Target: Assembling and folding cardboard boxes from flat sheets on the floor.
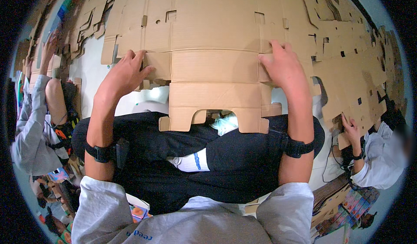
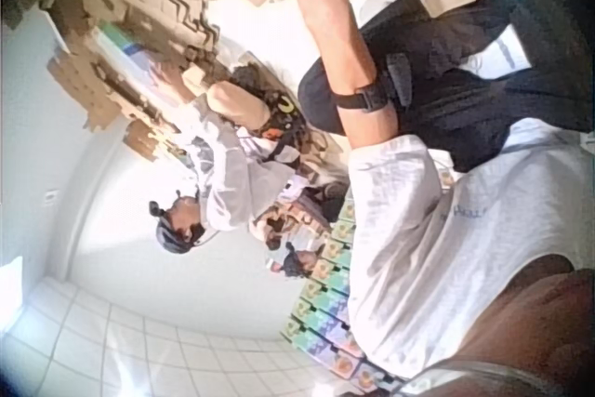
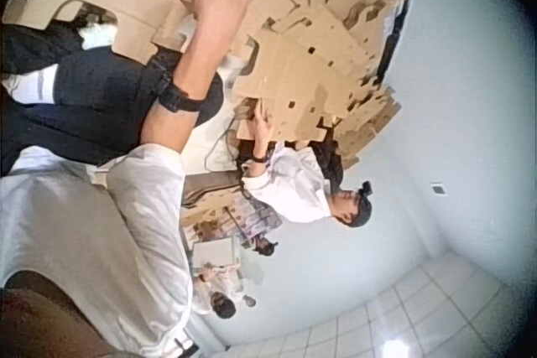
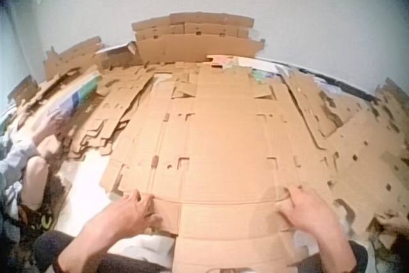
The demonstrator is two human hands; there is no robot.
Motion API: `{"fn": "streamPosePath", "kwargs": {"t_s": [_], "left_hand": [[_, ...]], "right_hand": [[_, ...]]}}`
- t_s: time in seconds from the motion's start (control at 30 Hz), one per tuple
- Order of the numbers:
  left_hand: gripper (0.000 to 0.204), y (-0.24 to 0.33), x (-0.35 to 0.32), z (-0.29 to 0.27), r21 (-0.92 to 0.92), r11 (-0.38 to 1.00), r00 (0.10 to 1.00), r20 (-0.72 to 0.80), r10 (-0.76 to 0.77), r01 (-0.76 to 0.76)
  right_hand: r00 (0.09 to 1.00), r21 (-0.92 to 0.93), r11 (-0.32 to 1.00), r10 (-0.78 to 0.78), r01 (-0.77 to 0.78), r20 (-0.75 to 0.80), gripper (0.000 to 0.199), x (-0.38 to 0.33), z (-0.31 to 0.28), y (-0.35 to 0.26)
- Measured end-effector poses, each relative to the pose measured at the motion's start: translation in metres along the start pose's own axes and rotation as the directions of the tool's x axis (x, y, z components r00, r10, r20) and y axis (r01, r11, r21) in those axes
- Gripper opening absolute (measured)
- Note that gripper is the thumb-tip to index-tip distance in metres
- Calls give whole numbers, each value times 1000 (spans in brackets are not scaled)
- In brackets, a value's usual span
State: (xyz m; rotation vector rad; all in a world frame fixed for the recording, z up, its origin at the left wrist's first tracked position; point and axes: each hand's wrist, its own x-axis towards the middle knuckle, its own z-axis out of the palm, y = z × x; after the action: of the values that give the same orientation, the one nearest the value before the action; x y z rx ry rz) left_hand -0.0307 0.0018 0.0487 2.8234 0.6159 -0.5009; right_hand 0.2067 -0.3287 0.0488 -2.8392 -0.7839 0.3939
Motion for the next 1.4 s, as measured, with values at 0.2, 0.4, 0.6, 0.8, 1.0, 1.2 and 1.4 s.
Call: {"fn": "streamPosePath", "kwargs": {"t_s": [0.2, 0.4, 0.6, 0.8, 1.0, 1.2, 1.4], "left_hand": [[55, -2, 1, 1, 5, 1000, 1000, 16, 0, 0], [50, -2, 0, 3, 15, 999, 999, -7, 34, -34], [49, 2, -1, 4, 36, 999, 1000, 6, 19, -20], [50, 5, -3, 5, 57, 998, 1000, 2, 15, -15], [51, 7, -4, 9, 84, 996, 999, -1, 33, -33], [52, 8, -2, 10, 103, 995, 1000, 17, 14, -16], [53, 8, -3, 13, 121, 992, 998, -35, 51, -46]], "right_hand": [[1000, -44, 999, -19, 18, -4, 61, -3, 4, -1], [999, -92, 996, -10, 13, 38, 62, -8, 4, -11], [998, -116, 993, -32, 37, 47, 61, -12, 4, -15], [998, -136, 989, -54, 58, 34, 62, -15, 6, -16], [997, -158, 985, -71, 74, 27, 61, -19, 7, -19], [996, -199, 976, -88, 93, 34, 58, -19, 6, -22], [995, -225, 969, -91, 99, 46, 57, -20, 5, -23]]}}
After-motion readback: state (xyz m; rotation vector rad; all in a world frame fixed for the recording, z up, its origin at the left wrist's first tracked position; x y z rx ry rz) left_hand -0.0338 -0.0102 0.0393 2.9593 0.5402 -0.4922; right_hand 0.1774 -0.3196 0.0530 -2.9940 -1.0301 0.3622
